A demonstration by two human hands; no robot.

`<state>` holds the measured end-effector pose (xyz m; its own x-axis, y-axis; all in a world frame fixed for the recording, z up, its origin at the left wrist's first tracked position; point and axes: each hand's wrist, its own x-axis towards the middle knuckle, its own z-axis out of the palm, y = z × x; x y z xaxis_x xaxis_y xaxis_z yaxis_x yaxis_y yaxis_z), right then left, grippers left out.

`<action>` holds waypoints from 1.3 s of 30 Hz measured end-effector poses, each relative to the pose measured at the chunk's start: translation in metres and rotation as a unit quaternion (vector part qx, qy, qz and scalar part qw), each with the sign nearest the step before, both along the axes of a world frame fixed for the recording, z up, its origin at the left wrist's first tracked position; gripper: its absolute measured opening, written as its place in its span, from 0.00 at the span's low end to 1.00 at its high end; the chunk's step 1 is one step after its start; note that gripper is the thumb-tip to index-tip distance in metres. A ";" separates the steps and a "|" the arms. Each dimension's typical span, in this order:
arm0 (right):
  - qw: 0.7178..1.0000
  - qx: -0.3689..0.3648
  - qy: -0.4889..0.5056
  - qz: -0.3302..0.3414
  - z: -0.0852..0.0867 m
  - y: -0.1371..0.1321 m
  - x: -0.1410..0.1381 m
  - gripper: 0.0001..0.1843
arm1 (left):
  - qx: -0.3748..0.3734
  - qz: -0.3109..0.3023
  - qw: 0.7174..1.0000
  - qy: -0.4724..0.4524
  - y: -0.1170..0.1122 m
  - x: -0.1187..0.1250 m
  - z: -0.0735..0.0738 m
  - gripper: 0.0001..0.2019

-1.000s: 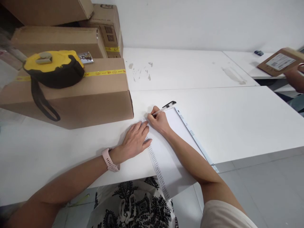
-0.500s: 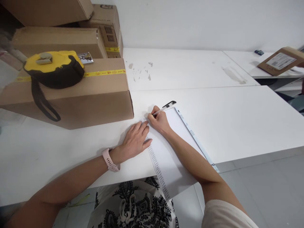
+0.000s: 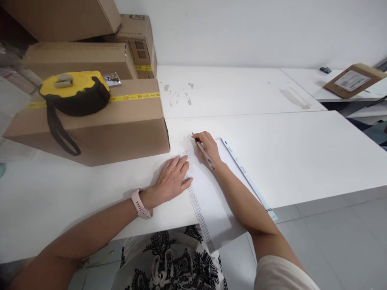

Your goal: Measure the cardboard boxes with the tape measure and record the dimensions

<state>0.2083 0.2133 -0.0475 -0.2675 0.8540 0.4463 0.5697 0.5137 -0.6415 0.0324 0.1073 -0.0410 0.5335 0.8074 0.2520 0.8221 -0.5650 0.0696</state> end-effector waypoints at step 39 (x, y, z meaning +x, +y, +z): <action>0.947 -0.221 0.176 0.151 0.062 -0.013 -0.068 0.46 | 0.044 0.269 0.848 -0.455 0.041 -0.211 0.175 0.38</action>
<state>0.1408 0.2007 0.0149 -0.4296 0.8868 0.1705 0.1501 0.2563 -0.9549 -0.1782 0.1482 0.1335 -0.3537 0.8288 0.4337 0.5904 -0.1618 0.7907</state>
